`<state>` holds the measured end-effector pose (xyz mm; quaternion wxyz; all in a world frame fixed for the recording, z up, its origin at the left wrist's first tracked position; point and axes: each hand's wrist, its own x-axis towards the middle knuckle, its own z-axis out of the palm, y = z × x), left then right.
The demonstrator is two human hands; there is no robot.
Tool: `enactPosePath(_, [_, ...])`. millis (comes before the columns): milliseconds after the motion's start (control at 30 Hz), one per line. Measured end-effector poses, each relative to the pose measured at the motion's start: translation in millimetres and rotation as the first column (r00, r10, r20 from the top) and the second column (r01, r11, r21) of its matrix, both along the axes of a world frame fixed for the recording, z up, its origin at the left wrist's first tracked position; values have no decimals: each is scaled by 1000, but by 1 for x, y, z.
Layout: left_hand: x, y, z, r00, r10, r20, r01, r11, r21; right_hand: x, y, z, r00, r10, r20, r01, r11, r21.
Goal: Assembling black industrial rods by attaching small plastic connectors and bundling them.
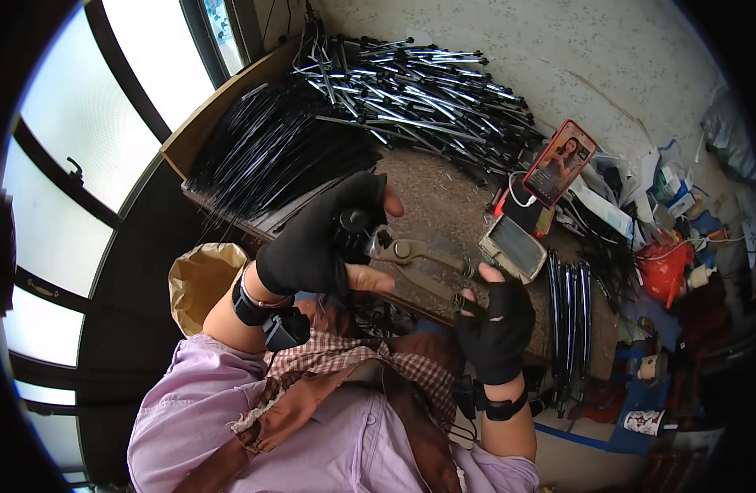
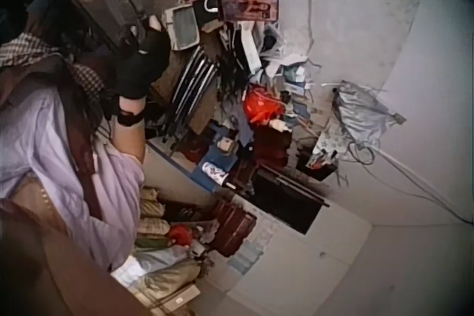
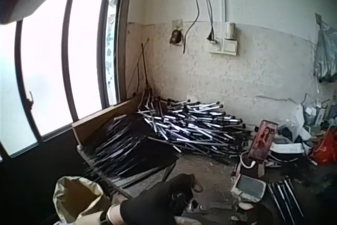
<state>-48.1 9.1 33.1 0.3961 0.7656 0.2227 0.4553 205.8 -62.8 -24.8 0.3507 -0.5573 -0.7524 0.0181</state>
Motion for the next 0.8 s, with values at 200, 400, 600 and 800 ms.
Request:
enactPosePath(200, [10, -2, 3, 995, 5, 101, 3, 998, -70, -20, -16, 2, 830, 240, -503, -510, 693, -510])
enactPosePath(400, [16, -8, 2, 986, 131, 104, -117, 984, -132, -40, -22, 9, 642, 72, -763, -669, 539, -512])
enactPosePath(600, [23, -21, 13, 978, 133, 163, -89, 963, -253, -52, -25, -2, 805, 98, -585, -421, 789, -447])
enactPosePath(800, [29, -23, 10, 968, 197, 157, -181, 977, -115, -57, -26, 0, 853, 18, -521, -228, 911, -343])
